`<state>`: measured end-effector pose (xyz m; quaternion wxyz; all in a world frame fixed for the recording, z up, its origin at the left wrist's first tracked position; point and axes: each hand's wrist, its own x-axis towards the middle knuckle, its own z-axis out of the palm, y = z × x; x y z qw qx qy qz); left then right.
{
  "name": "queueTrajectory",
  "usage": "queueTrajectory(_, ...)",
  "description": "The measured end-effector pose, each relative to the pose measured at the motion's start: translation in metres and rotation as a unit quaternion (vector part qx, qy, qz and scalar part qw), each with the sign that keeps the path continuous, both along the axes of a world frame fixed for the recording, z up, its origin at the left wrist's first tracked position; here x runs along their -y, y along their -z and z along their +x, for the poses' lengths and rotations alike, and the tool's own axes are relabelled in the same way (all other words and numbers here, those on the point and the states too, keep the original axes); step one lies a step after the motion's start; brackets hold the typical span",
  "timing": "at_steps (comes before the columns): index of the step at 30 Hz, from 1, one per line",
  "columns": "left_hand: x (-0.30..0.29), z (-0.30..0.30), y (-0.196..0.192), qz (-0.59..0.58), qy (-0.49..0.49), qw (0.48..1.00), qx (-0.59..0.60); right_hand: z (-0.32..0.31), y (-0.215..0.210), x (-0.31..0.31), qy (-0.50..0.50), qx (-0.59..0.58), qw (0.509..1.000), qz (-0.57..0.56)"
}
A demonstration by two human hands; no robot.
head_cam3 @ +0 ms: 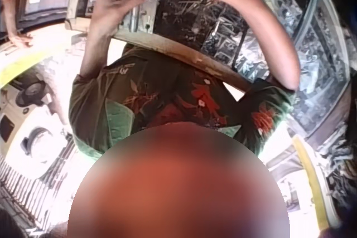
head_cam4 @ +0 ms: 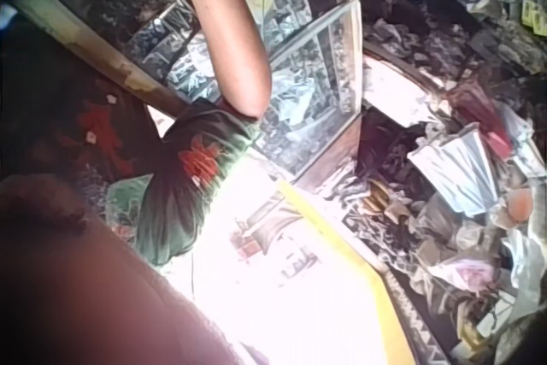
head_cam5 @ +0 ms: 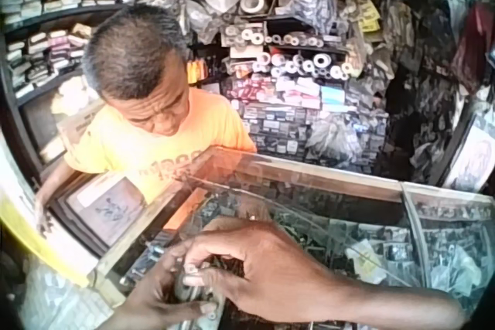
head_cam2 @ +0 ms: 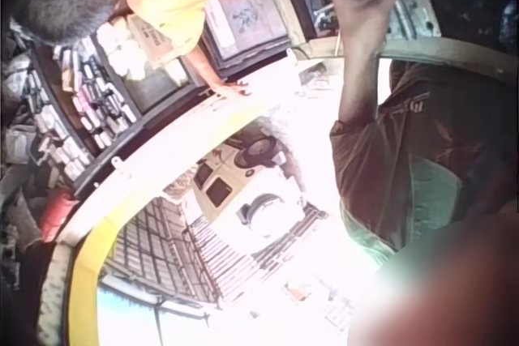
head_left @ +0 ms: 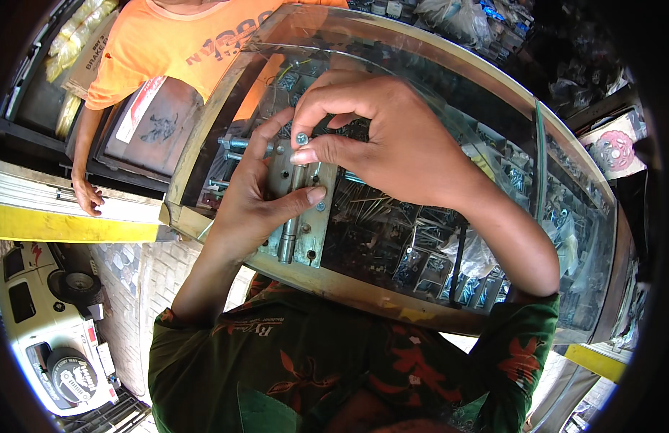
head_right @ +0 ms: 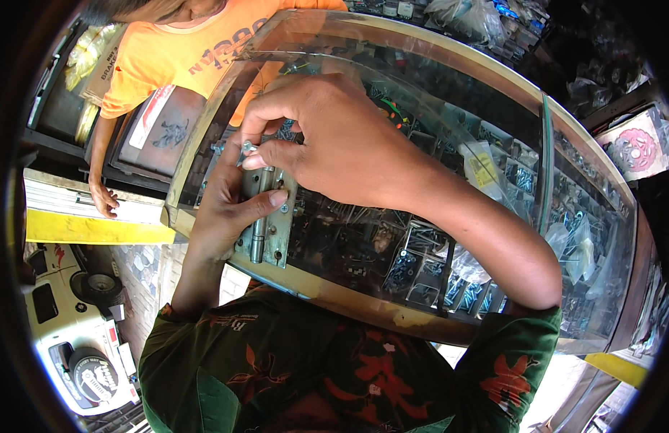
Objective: The person holds a metal door hinge and repeatedly inserts and removes screws from its mounting holes. They also pick up a long metal rod and test-fit it into the hinge barrel. The person continues to handle the hinge and screws without completing the assembly.
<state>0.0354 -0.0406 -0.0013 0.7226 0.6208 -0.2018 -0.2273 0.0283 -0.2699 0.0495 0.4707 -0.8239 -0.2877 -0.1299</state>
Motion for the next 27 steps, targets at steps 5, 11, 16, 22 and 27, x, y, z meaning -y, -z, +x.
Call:
queueTrajectory(5, -0.006, -0.002, -0.002, 0.017, 0.000, 1.000, 0.001, -0.008, -0.032, 0.021, 0.028, -0.077, 0.994, 0.069)
queueTrajectory(11, -0.019, -0.006, -0.006, -0.025, -0.028, 0.999, -0.016, -0.004, -0.021, 0.038, 0.011, -0.200, 0.976, -0.086)
queueTrajectory(16, -0.027, -0.007, -0.014, -0.018, -0.048, 0.997, -0.066, -0.036, 0.021, 0.038, 0.024, -0.064, 0.988, -0.136)
queueTrajectory(22, -0.025, -0.014, -0.011, -0.050, -0.113, 0.988, -0.094, -0.054, 0.046, 0.041, 0.090, -0.014, 0.983, -0.157)
queueTrajectory(27, -0.028, -0.021, -0.014, -0.040, -0.130, 0.984, -0.119, -0.056, 0.053, 0.038, 0.076, -0.026, 0.987, -0.139)
